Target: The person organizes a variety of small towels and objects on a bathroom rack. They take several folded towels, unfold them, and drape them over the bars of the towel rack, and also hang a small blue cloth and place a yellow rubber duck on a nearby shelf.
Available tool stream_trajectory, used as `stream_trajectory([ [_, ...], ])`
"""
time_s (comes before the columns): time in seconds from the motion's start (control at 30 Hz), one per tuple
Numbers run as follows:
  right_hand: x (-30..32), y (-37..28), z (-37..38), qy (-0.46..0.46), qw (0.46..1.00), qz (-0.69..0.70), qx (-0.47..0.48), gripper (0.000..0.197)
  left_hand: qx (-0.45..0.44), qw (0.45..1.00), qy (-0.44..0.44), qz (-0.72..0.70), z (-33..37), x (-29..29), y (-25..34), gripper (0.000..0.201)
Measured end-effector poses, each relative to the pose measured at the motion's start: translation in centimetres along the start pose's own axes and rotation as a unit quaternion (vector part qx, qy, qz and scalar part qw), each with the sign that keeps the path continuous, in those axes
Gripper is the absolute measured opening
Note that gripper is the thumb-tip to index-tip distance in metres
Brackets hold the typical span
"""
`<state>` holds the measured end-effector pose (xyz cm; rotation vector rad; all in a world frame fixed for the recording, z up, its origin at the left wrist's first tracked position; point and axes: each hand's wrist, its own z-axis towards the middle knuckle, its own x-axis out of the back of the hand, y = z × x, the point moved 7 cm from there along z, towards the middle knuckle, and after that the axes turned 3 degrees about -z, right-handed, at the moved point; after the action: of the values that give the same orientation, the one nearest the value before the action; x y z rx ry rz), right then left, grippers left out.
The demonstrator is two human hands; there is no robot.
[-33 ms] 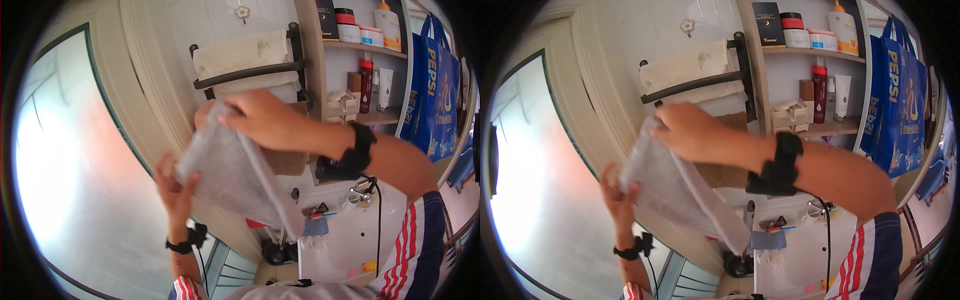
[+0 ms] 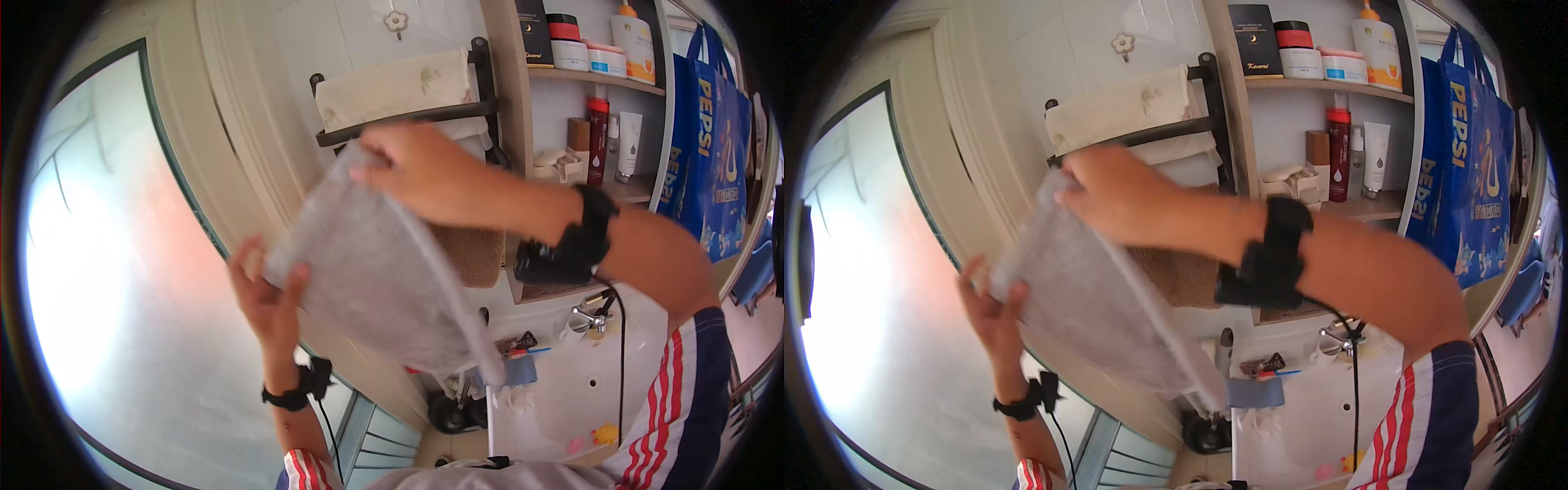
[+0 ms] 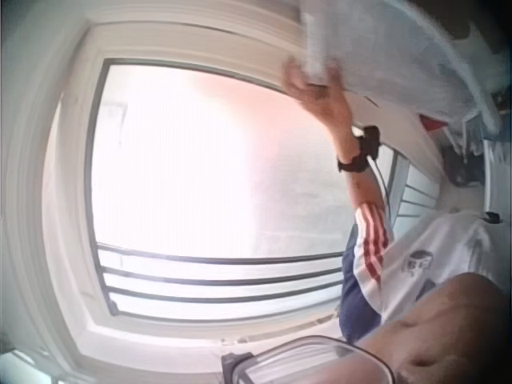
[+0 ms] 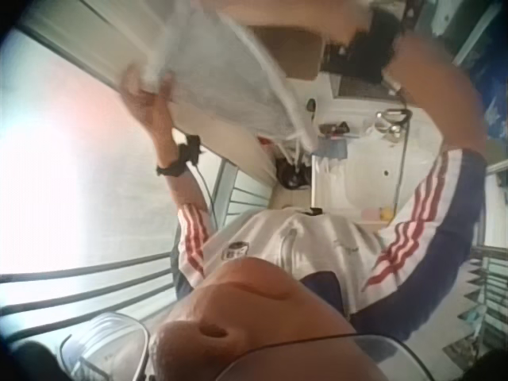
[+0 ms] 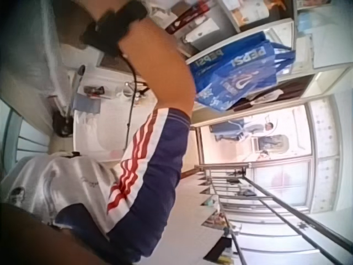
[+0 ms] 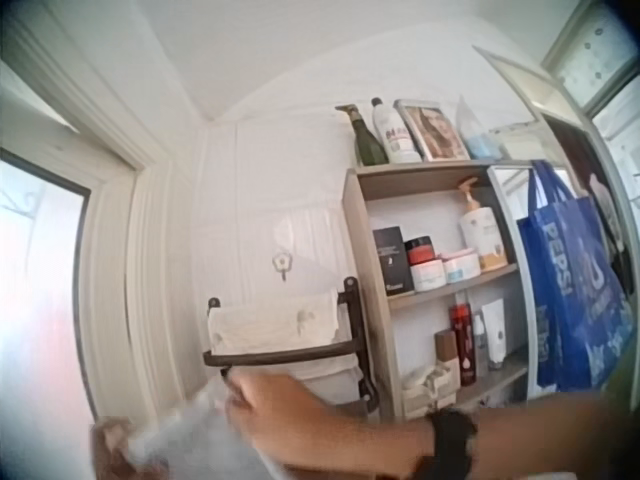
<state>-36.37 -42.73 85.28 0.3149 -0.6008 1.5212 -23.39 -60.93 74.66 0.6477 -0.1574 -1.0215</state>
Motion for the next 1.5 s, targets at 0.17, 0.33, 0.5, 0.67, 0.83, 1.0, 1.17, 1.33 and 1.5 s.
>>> stream_trajectory([
  [0.17, 5.2, -0.6, 5.9, 0.04, 0.999, 0.029, -0.008, 0.016, -0.308, 0.894, 0.019, 0.323, 9.4, -4.5, 8.0, 0.015],
  [0.33, 6.3, 2.3, 11.3, 0.1, 0.977, -0.103, 0.159, 0.016, -0.42, 0.78, -0.05, 0.462, 18.7, -9.7, 7.7, 0.019],
  [0.5, 2.6, 7.6, 11.4, -0.107, 0.961, -0.255, -0.004, 0.025, -0.329, 0.693, -0.174, 0.618, 18.4, -13.7, 1.8, 0.018],
  [0.67, 1.1, 8.4, 10.7, -0.212, 0.942, -0.237, -0.109, 0.023, -0.181, 0.747, -0.276, 0.577, 19.2, -13.1, -1.3, 0.021],
  [0.83, 0.6, 10.5, 8.9, -0.323, 0.889, -0.14, -0.293, 0.027, -0.007, 0.761, -0.336, 0.554, 22.2, -12.2, -5.9, 0.023],
  [1.0, -0.9, 10.4, 7.6, -0.348, 0.858, -0.064, -0.373, 0.047, 0.095, 0.724, -0.419, 0.54, 23.1, -13.1, -9.2, 0.032],
  [1.17, -1.1, 8.3, 8.9, -0.291, 0.906, -0.116, -0.284, 0.056, 0.074, 0.702, -0.423, 0.569, 23.9, -12.8, -11.6, 0.044],
  [1.33, -0.8, 9.1, 9.6, -0.277, 0.892, -0.185, -0.305, 0.063, 0.167, 0.781, -0.409, 0.442, 19.5, -12.0, -5.2, 0.047],
  [1.5, -2.0, 11.3, 10.1, -0.307, 0.893, -0.23, -0.234, 0.062, 0.033, 0.791, -0.35, 0.501, 17.8, -10.0, -2.0, 0.05],
])
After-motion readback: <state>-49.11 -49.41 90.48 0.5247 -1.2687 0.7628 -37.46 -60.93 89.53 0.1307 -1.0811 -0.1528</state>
